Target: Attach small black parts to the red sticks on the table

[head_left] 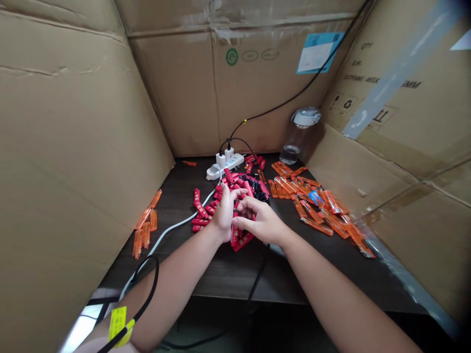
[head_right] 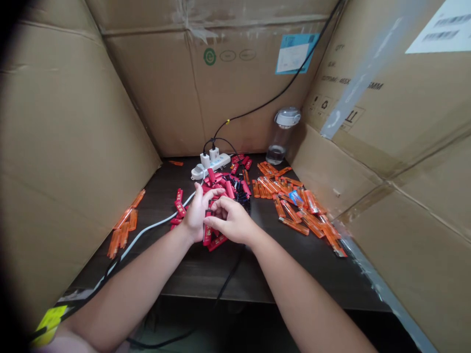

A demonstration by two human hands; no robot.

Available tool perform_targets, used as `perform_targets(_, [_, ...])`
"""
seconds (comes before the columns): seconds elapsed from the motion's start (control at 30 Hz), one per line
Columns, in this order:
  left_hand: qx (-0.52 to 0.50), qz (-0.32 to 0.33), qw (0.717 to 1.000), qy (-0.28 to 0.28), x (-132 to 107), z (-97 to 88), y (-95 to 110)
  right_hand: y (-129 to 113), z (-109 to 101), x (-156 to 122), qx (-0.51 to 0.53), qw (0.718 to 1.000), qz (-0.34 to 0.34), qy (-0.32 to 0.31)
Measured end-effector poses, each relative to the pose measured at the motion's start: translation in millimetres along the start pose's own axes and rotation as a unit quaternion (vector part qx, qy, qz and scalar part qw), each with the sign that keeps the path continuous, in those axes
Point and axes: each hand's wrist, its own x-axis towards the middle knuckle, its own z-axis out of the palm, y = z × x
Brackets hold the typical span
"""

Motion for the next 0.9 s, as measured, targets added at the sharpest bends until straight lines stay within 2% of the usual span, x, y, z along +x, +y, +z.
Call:
perform_targets(0.17, [-0.012, 0.008, 1.0, 0.01, -2, -0.1, 2, 1, 3, -3, -0.016, 0.999, -0.01, 0.045])
perform_targets(0.33, [-0.043, 0.0, 0.999, 0.032, 0, 2.0, 4, 2, 6, -3, 0.1, 0.991, 0.047, 0.073])
perform_targets(0.43, [-0.042, 0.034, 0.998, 0.027, -1, 2.3, 4, 2, 3, 0, 0.147, 0.979, 0.034, 0.137])
perform_targets(0.53, [0.016, 0.076, 0.997, -0.005, -4, 0.7, 2, 3, -2, 3, 0.165, 0.96, 0.023, 0.224])
perform_targets(0.6, [0.075, 0.11, 0.991, -0.014, -5, -1.4, 2, 5, -6, 4, 0.171, 0.953, 0.023, 0.25])
perform_targets(0.77, [0.224, 0.221, 0.949, 0.027, -1, -9.6, 2, 10, -12, 4, 0.159, 0.964, 0.007, 0.215])
perform_targets(0.9, [0.299, 0.256, 0.919, 0.032, 4, -16.0, -2, 8, -14, 2, 0.008, 0.975, -0.038, 0.221])
